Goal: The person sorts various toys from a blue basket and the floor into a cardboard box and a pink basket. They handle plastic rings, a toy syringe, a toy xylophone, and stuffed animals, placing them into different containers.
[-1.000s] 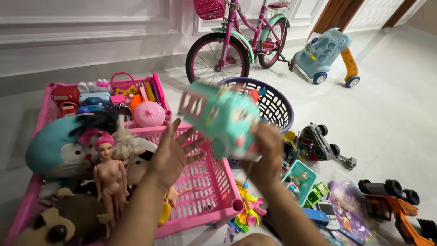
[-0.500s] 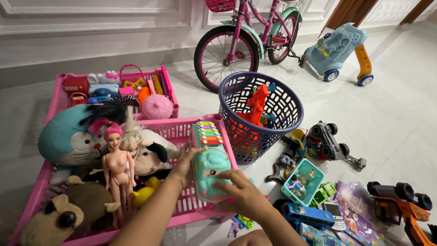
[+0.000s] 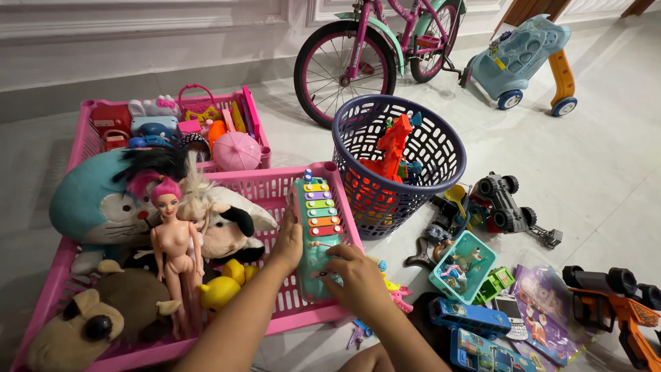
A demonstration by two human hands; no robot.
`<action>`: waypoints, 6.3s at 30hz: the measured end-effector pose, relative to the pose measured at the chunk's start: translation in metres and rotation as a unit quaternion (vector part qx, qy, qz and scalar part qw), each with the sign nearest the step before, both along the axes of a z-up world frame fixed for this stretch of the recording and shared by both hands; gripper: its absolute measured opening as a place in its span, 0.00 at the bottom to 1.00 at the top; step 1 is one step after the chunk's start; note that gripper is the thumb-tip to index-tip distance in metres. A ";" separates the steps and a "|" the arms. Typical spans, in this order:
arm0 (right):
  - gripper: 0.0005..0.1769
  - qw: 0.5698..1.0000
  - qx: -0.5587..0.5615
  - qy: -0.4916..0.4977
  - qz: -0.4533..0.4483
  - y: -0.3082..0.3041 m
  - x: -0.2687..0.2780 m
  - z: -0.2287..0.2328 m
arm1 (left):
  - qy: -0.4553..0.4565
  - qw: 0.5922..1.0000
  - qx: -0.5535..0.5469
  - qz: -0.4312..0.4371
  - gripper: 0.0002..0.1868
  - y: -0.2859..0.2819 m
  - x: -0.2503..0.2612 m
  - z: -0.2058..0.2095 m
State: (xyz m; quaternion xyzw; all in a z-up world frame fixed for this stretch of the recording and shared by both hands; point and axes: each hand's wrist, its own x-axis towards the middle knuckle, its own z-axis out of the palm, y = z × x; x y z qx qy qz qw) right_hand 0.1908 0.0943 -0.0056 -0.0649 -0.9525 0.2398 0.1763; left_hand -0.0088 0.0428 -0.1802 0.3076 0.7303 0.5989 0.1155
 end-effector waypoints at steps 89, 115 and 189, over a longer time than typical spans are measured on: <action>0.20 0.970 -0.069 0.203 0.117 0.033 -0.139 0.052 | 0.158 0.954 0.114 0.227 0.72 -0.025 -0.013 0.166; 0.07 0.866 -0.425 0.261 0.039 0.077 -0.144 0.018 | 0.188 0.957 0.141 0.169 0.71 -0.029 -0.008 0.163; 0.19 0.995 -0.052 0.060 -0.067 0.060 -0.176 -0.030 | -0.115 0.992 0.004 -0.052 0.38 0.008 -0.044 0.055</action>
